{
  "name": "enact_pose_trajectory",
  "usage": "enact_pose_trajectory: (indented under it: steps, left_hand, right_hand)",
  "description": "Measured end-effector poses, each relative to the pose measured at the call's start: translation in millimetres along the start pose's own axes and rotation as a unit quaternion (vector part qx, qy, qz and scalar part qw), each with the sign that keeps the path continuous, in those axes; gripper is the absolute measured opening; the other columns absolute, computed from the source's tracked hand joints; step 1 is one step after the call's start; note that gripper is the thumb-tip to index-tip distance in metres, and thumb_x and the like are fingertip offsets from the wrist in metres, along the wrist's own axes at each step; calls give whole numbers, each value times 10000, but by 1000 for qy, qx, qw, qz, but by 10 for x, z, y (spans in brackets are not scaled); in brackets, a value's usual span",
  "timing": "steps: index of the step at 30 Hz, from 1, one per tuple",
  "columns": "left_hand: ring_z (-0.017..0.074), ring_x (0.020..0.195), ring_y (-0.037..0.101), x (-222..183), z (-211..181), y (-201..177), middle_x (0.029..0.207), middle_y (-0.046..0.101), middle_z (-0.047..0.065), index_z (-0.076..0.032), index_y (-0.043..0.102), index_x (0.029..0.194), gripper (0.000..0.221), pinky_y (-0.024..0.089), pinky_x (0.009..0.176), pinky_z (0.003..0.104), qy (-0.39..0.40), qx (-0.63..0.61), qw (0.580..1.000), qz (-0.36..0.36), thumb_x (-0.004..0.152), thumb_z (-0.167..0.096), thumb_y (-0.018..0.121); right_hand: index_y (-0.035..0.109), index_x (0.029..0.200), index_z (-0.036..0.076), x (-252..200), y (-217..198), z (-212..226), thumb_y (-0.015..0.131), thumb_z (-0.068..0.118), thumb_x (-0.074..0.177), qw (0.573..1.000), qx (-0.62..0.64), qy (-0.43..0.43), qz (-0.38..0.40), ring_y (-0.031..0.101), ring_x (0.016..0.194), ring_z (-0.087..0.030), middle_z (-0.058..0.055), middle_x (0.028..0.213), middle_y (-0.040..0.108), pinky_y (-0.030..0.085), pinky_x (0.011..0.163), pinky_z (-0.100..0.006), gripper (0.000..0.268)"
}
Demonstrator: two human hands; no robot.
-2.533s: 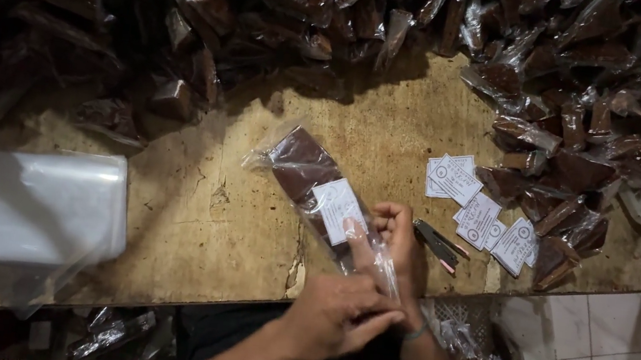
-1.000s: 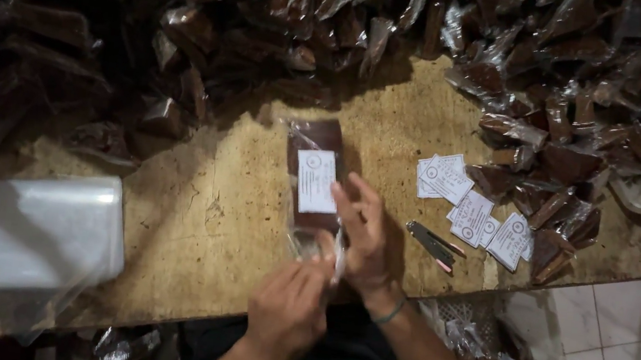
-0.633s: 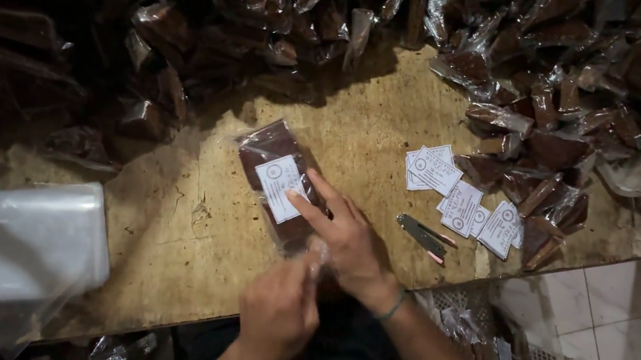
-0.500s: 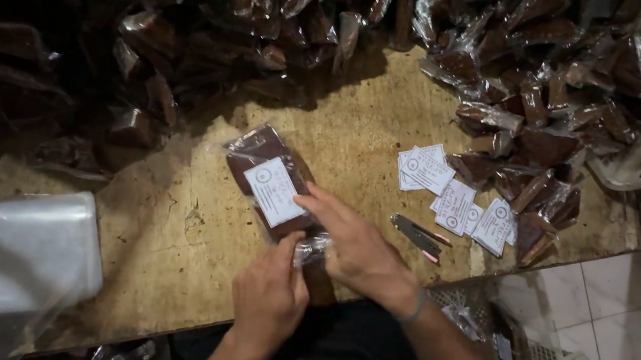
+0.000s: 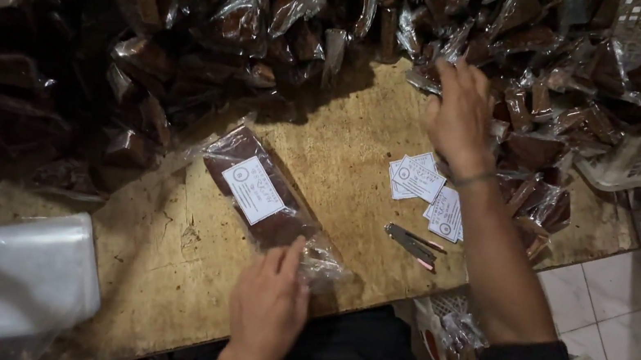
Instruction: The person places portions of brownie into plastic bags, seals the bags, and applies labels to the front of the packaged brownies.
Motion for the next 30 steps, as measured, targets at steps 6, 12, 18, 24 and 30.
enact_pose_trajectory:
  steps: [6, 12, 18, 24, 30]
  left_hand:
    - [252, 747, 568, -188, -241, -110, 921, 625, 47, -182, 670, 1109, 176, 446, 582, 392, 121, -17, 982, -146, 943, -242, 664]
    - [464, 1251, 551, -66, -127, 40, 1349, 600, 278, -16, 657, 984, 140, 438, 1097, 561, 140, -43, 978, -152, 871, -31, 575]
    - [253, 987, 645, 125, 100, -84, 1001, 712, 88, -94, 629, 1055, 285, 613, 702, 405, 22, -114, 985, -124, 1071, -247, 389]
    - [201, 1045, 665, 239, 235, -40, 1133, 733, 60, -125, 664, 1242, 289, 610, 757, 327, 23, -112, 984, -140, 1002, -246, 558]
    - [187, 1287, 547, 230, 285, 29, 1387, 621, 17, -243, 497, 1454, 691, 526, 991, 377, 28, -95, 994, -46, 828, -282, 787]
  right_hand:
    - [702, 1201, 97, -162, 341, 475, 610, 200, 999, 997, -3, -68, 29, 677, 814, -271, -124, 1013, 717, 599, 691, -397, 245]
    - [685, 985, 92, 73, -101, 138, 594, 204, 988, 995, 97, 9, -19, 484, 710, -151, -118, 1068, 642, 447, 536, -286, 145]
    - [413, 1410, 155, 574, -493, -1310, 710, 420, 1058, 958, 8, 244, -149, 416, 1251, -524, -310, 1429, 247, 463, 960, -606, 531]
    - [527, 1229, 148, 821, -419, -1599, 798, 410, 916, 943, 120, 249, -184, 641, 1091, -330, -118, 1210, 644, 539, 866, -501, 490]
    - [476, 1255, 126, 701, -380, -1699, 769, 214, 909, 902, 266, 265, -212, 641, 1118, -225, -127, 1298, 537, 613, 915, -321, 462]
Point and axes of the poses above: each hand's wrist, its own x-axis towards the middle knuckle, its own y-axis out of the palm, z = x × y, the point moved 7 cm from there along x, towards the middle knuckle
